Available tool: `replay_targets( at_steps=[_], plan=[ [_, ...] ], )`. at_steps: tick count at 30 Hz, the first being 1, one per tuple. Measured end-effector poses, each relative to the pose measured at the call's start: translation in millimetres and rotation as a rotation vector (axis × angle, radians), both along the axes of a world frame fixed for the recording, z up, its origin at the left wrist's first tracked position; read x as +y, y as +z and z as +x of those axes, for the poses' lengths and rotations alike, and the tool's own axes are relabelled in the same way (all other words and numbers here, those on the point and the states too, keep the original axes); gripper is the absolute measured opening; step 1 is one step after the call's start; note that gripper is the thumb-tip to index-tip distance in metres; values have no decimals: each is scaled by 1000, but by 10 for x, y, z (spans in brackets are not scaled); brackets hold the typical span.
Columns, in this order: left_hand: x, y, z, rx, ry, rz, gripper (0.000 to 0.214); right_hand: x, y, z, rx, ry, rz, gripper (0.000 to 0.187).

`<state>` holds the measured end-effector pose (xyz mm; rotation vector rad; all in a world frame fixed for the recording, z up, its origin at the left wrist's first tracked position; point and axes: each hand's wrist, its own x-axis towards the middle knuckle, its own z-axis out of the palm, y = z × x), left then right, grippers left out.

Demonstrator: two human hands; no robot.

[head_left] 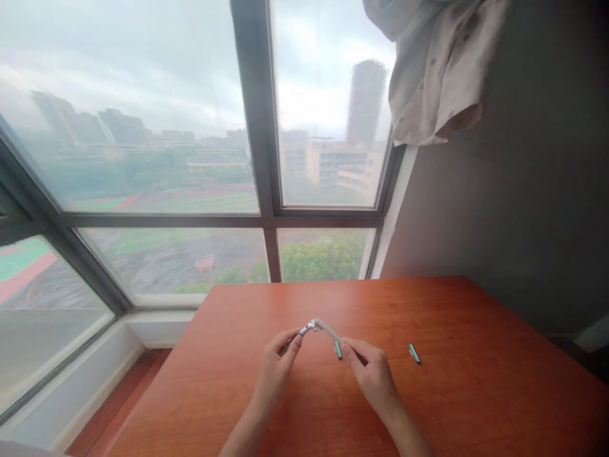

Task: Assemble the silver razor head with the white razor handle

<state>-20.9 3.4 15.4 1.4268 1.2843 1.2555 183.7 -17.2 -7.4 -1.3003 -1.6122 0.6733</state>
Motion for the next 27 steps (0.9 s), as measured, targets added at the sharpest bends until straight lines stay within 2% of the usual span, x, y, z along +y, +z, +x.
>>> replay_targets(
  at_steps=[8, 27],
  plan=[
    [-10, 3, 21, 10, -42, -6, 31, 10, 4, 2, 9, -35, 4, 40],
    [-6, 20, 1, -15, 53, 11, 35, -13, 55, 0, -28, -26, 23, 42]
  ],
)
